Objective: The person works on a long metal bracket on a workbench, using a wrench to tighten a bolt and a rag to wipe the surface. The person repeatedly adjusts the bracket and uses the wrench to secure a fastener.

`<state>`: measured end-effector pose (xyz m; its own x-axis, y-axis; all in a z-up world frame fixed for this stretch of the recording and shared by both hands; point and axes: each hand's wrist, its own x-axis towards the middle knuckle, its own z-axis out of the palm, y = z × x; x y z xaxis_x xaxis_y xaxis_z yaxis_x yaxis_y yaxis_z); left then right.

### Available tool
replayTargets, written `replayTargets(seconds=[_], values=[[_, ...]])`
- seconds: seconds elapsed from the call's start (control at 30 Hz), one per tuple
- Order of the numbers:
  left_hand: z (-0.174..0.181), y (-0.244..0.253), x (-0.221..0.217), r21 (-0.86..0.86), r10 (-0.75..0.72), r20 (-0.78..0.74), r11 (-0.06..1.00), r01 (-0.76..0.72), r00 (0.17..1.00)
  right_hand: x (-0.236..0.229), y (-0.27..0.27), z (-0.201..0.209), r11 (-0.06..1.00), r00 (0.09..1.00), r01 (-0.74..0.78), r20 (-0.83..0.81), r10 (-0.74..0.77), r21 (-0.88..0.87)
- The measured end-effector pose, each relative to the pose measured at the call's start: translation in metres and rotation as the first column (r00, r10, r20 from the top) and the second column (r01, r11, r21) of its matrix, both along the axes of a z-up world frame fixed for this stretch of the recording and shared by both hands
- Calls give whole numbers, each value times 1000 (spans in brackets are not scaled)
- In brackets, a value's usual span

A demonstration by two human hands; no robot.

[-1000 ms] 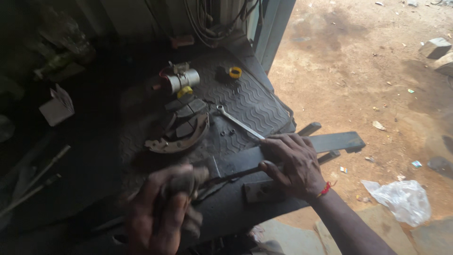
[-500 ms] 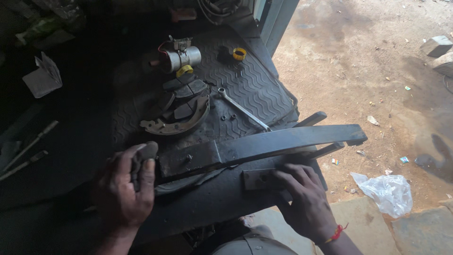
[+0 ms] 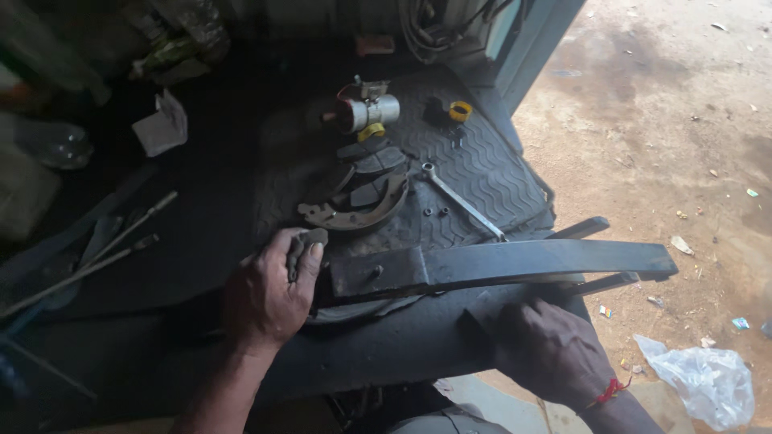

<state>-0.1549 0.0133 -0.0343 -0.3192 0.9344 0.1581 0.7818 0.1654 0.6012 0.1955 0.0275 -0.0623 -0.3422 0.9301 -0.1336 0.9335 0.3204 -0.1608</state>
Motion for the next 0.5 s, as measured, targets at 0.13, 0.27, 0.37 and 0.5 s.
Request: replayTargets(seconds=[0.13, 0.27, 0.37, 0.5], values=[[-2, -1, 1, 60, -2, -24, 998, 3, 1000, 9, 8, -10, 963, 928, 154, -302, -218, -220], [-1, -3, 0, -6, 2, -6, 1000, -2, 1000, 28, 0, -26, 568, 370, 8, -525, -766, -823], [0, -3, 1, 35, -4, -52, 999, 5, 999, 30, -12, -32, 484, -5, -451, -540, -842, -750], [-4, -3, 0, 0, -7, -34, 1000, 7, 999, 8, -28, -28, 490, -272, -631, -421, -866, -601]])
